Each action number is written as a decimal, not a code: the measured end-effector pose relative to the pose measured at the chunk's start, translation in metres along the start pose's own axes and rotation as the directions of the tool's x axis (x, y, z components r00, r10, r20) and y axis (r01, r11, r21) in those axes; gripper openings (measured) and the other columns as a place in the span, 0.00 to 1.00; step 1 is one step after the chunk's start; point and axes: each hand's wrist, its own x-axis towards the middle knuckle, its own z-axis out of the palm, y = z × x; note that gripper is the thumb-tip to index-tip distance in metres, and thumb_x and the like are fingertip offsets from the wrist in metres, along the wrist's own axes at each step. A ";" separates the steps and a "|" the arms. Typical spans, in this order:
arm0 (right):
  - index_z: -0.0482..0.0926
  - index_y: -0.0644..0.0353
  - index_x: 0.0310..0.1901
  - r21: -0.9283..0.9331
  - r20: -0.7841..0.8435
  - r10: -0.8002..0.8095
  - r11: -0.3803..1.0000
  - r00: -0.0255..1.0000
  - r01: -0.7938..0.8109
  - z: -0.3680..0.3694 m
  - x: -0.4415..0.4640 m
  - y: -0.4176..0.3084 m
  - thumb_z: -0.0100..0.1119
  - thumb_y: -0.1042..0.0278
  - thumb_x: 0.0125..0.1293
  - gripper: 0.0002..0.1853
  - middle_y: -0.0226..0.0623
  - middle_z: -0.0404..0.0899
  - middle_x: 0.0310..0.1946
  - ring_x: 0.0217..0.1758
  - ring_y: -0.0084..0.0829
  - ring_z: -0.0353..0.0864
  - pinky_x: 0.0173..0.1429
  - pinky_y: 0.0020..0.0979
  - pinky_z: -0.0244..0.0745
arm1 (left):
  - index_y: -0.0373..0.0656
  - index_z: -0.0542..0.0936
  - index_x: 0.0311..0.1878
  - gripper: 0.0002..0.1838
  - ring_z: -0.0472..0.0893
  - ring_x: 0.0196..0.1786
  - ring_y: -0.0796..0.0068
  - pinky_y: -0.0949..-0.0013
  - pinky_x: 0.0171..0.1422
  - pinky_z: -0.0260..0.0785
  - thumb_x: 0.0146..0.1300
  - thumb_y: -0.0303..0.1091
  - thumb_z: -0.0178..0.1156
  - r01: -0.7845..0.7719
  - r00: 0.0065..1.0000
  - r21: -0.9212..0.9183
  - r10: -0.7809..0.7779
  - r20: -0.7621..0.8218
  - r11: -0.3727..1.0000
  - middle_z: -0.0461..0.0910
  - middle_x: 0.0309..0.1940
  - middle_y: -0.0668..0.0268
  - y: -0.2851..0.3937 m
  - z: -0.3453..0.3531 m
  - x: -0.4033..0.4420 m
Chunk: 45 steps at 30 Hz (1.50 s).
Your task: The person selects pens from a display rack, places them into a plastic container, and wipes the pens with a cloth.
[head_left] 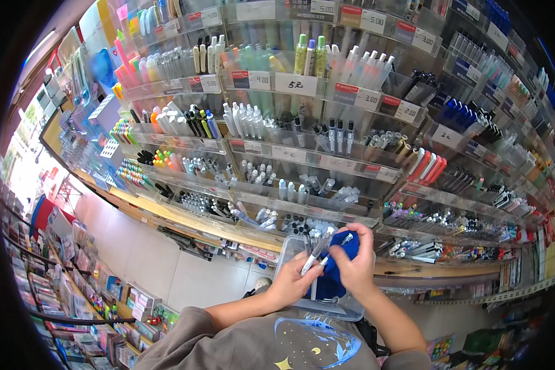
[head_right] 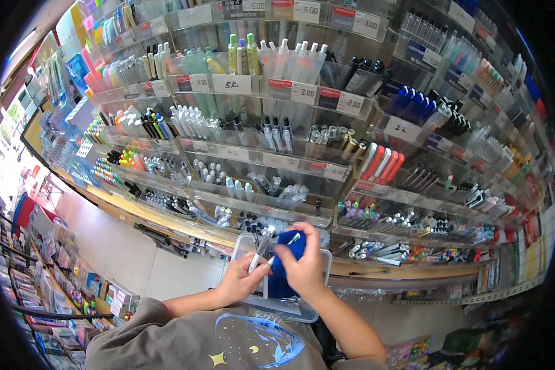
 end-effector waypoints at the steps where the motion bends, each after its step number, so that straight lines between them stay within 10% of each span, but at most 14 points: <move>1: 0.60 0.59 0.50 -0.035 0.044 -0.005 0.999 0.999 0.007 0.001 -0.004 0.002 0.63 0.74 0.52 0.26 0.37 0.69 0.42 0.43 0.26 0.71 0.48 0.27 0.67 | 0.38 0.75 0.32 0.09 0.65 0.16 0.88 0.82 0.18 0.57 0.63 0.34 0.52 0.049 0.999 -0.051 -0.049 -0.001 0.998 0.66 0.27 0.71 0.002 0.000 -0.001; 6: 0.65 0.63 0.45 0.001 -0.090 -0.054 0.998 0.994 0.055 -0.003 0.007 0.010 0.57 0.70 0.59 0.15 0.35 0.76 0.32 0.35 0.26 0.75 0.43 0.25 0.70 | 0.39 0.74 0.32 0.09 0.63 0.15 0.89 0.82 0.17 0.55 0.64 0.34 0.51 -0.102 0.995 0.086 0.102 0.008 0.991 0.67 0.23 0.72 -0.002 -0.001 -0.001; 11: 0.71 0.62 0.40 0.375 -0.160 0.293 0.902 0.943 -0.217 -0.012 0.014 0.010 0.49 0.67 0.65 0.08 0.30 0.75 0.29 0.32 0.16 0.72 0.39 0.18 0.66 | 0.41 0.72 0.31 0.11 0.59 0.13 0.89 0.81 0.16 0.50 0.66 0.36 0.48 0.176 0.975 -0.228 -0.137 0.177 0.958 0.64 0.14 0.75 0.007 -0.002 -0.001; 17: 0.66 0.62 0.43 0.688 0.030 0.351 0.672 0.936 -0.274 -0.012 0.016 -0.005 0.50 0.65 0.65 0.10 0.35 0.74 0.31 0.32 0.23 0.75 0.39 0.24 0.72 | 0.42 0.72 0.31 0.12 0.57 0.12 0.90 0.81 0.15 0.47 0.67 0.38 0.45 0.223 0.964 -0.309 -0.163 0.208 0.925 0.61 0.10 0.77 0.004 -0.003 0.000; 29: 0.60 0.62 0.50 0.217 -0.062 0.114 0.971 0.992 -0.098 0.023 -0.016 0.005 0.58 0.65 0.60 0.22 0.33 0.72 0.36 0.39 0.21 0.71 0.44 0.22 0.68 | 0.42 0.70 0.34 0.11 0.62 0.11 0.88 0.82 0.14 0.52 0.68 0.38 0.44 0.090 0.993 -0.247 -0.069 0.095 0.965 0.59 0.08 0.77 -0.004 -0.003 0.002; 40: 0.55 0.61 0.54 0.149 0.206 0.204 0.960 0.957 -0.237 -0.006 -0.006 -0.004 0.58 0.69 0.59 0.26 0.35 0.72 0.34 0.36 0.23 0.72 0.41 0.25 0.69 | 0.36 0.74 0.39 0.15 0.72 0.16 0.83 0.80 0.21 0.64 0.67 0.39 0.44 -0.061 0.997 0.037 0.063 -0.051 0.997 0.71 0.17 0.67 0.013 -0.013 0.006; 45: 0.52 0.62 0.56 -0.260 0.385 0.180 0.962 0.905 -0.080 -0.016 -0.006 0.000 0.61 0.65 0.56 0.32 0.52 0.77 0.36 0.39 0.45 0.79 0.41 0.36 0.71 | 0.37 0.74 0.36 0.11 0.68 0.13 0.85 0.82 0.17 0.59 0.66 0.35 0.47 0.046 0.998 -0.206 -0.053 -0.028 0.977 0.72 0.23 0.67 0.012 -0.013 0.007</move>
